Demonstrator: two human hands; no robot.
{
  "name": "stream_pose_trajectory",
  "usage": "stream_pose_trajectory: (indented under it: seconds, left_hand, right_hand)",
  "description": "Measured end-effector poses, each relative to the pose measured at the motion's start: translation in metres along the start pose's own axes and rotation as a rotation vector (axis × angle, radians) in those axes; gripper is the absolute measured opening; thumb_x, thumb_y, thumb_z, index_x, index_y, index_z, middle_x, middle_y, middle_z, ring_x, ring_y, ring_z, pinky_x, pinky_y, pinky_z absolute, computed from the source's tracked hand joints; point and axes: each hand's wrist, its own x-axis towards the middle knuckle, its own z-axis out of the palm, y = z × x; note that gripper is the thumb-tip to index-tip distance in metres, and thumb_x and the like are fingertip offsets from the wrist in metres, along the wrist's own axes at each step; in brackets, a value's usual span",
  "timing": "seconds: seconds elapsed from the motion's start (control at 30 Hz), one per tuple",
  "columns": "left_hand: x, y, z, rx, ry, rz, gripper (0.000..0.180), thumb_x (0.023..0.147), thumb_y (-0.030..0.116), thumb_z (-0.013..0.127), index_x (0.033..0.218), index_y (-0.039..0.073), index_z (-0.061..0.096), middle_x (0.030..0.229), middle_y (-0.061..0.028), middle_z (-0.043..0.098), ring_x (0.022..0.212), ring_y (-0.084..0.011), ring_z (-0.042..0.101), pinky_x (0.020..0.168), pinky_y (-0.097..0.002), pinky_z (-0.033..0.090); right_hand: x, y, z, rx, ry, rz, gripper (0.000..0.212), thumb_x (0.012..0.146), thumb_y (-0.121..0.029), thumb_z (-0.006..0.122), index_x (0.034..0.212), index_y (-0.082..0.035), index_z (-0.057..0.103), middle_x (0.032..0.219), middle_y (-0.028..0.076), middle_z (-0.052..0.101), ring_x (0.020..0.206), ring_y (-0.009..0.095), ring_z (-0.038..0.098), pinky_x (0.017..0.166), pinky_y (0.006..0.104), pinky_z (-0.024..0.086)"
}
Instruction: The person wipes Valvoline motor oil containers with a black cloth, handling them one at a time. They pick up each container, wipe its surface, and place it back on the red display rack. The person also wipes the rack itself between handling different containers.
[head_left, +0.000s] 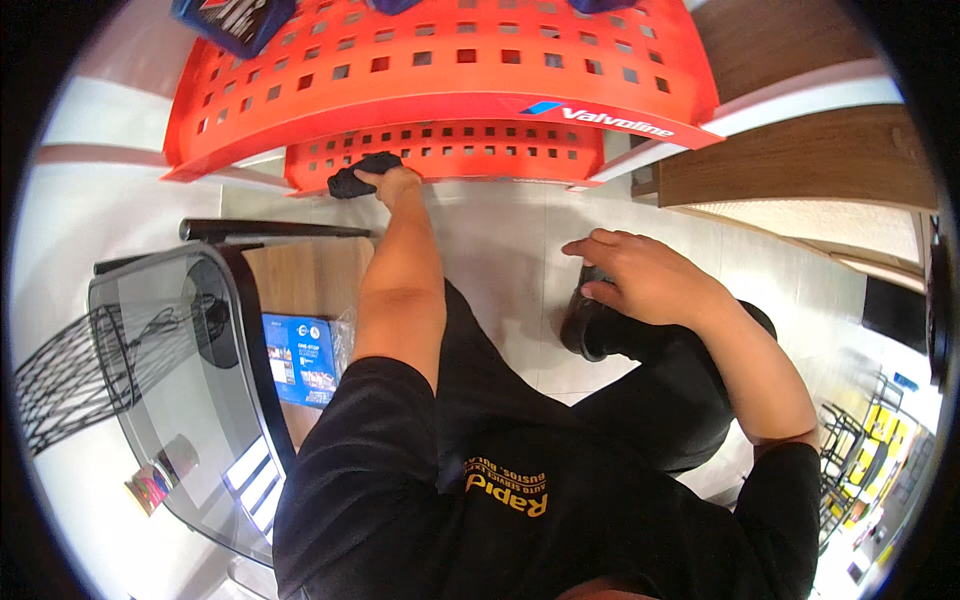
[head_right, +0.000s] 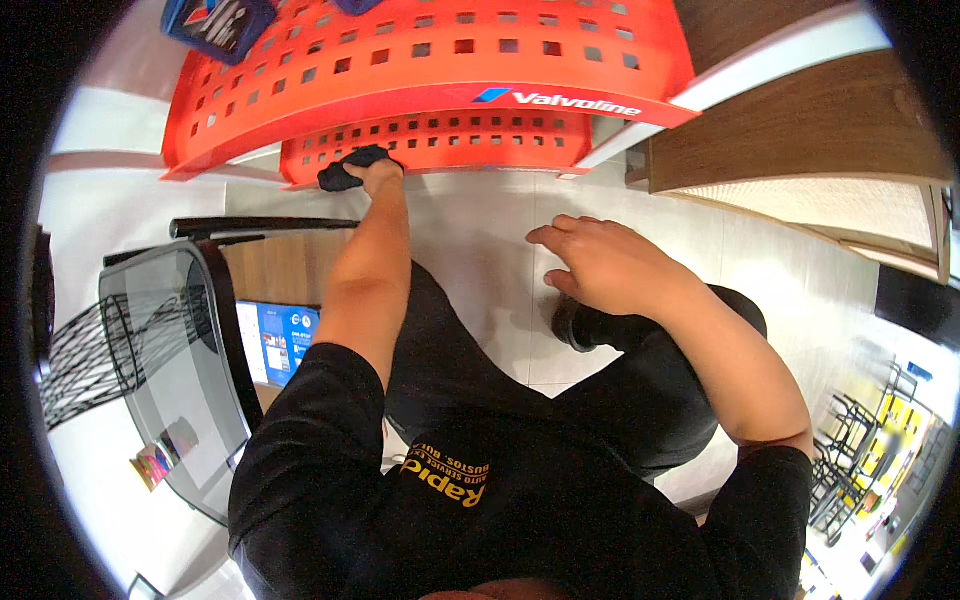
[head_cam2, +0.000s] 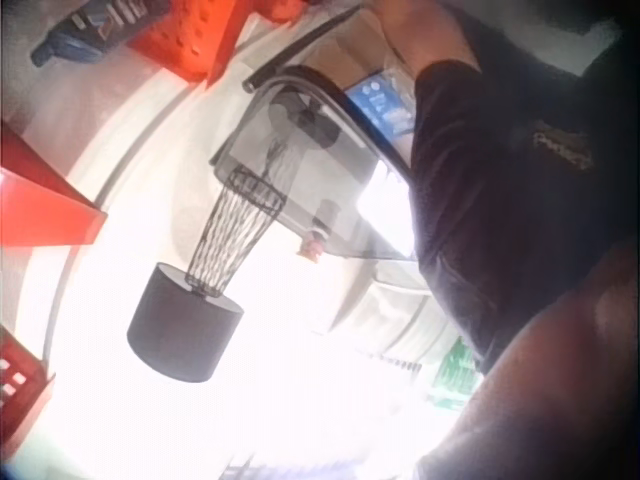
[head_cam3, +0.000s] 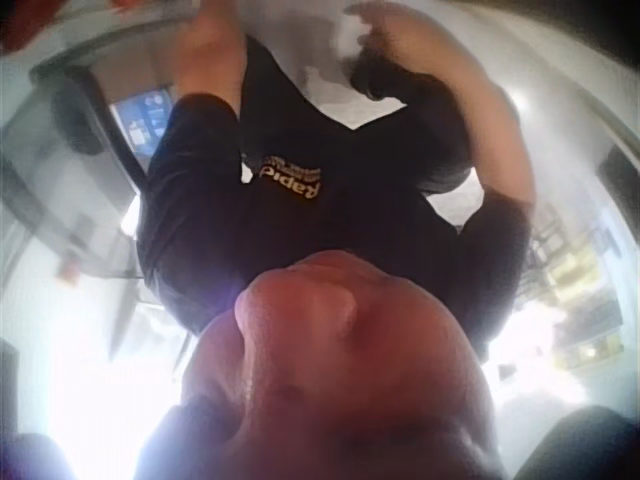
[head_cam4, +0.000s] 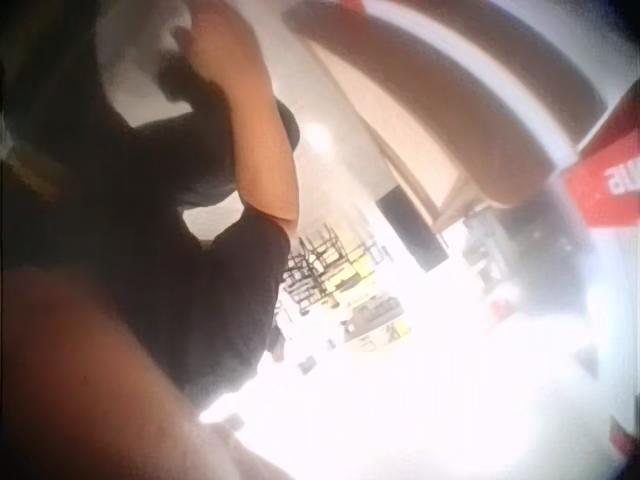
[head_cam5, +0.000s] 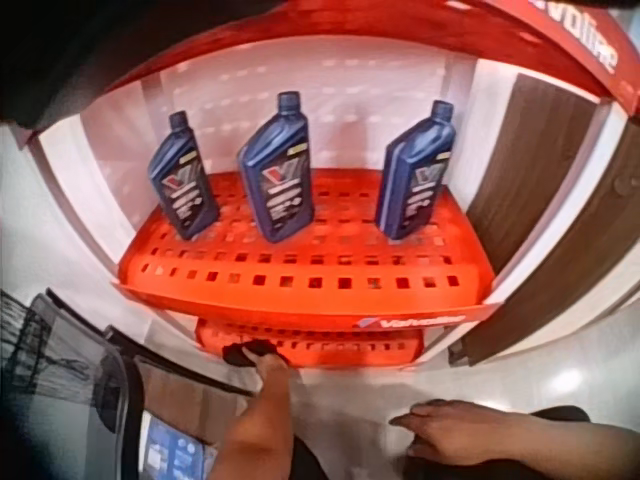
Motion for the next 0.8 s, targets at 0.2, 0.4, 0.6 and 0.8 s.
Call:
stream_pose_trajectory:
  seconds: [0.2, 0.4, 0.6, 0.8]
  left_hand:
    - [-0.130, -0.005, 0.053, -0.192, 0.049, 0.255, 0.076, 0.104, 0.023, 0.044, 0.168, 0.023, 0.004, 0.127, -0.0387, 0.062, 0.110, -0.0557, 0.064, 0.095, -0.0650, 0.050]
    - [-0.209, -0.010, 0.108, -0.103, -0.099, 0.244, 0.078, 0.107, 0.025, 0.046, 0.167, 0.026, -0.004, 0.122, -0.0357, 0.066, 0.105, -0.0542, 0.067, 0.090, -0.0633, 0.053]
    - [-0.277, -0.009, 0.143, 0.091, -0.378, 0.261, 0.080, 0.108, 0.030, 0.045, 0.167, 0.026, -0.010, 0.117, -0.0290, 0.072, 0.106, -0.0503, 0.070, 0.091, -0.0617, 0.053]
    - [-0.291, -0.021, 0.146, 0.251, -0.649, 0.458, 0.077, 0.109, 0.031, 0.044, 0.167, 0.024, -0.006, 0.108, -0.0317, 0.073, 0.104, -0.0517, 0.069, 0.093, -0.0609, 0.052]
  right_hand:
    - [-0.002, 0.004, 0.003, 0.029, -0.029, 0.051, 0.050, 0.094, -0.017, 0.071, 0.140, -0.003, 0.057, 0.119, 0.016, 0.065, 0.115, 0.036, 0.063, 0.099, 0.0464, 0.052]
    - [-0.007, 0.014, 0.017, -0.028, -0.023, 0.070, 0.051, 0.094, -0.021, 0.070, 0.141, -0.006, 0.057, 0.120, 0.016, 0.065, 0.116, 0.036, 0.063, 0.101, 0.0475, 0.051]
    - [-0.015, 0.009, 0.008, 0.015, -0.059, 0.146, 0.050, 0.093, -0.021, 0.071, 0.140, -0.007, 0.058, 0.120, 0.016, 0.065, 0.116, 0.037, 0.064, 0.100, 0.0486, 0.051]
    - [-0.015, 0.013, 0.015, -0.004, -0.029, 0.129, 0.050, 0.093, -0.022, 0.071, 0.139, -0.007, 0.058, 0.120, 0.016, 0.066, 0.116, 0.037, 0.064, 0.099, 0.0486, 0.051]
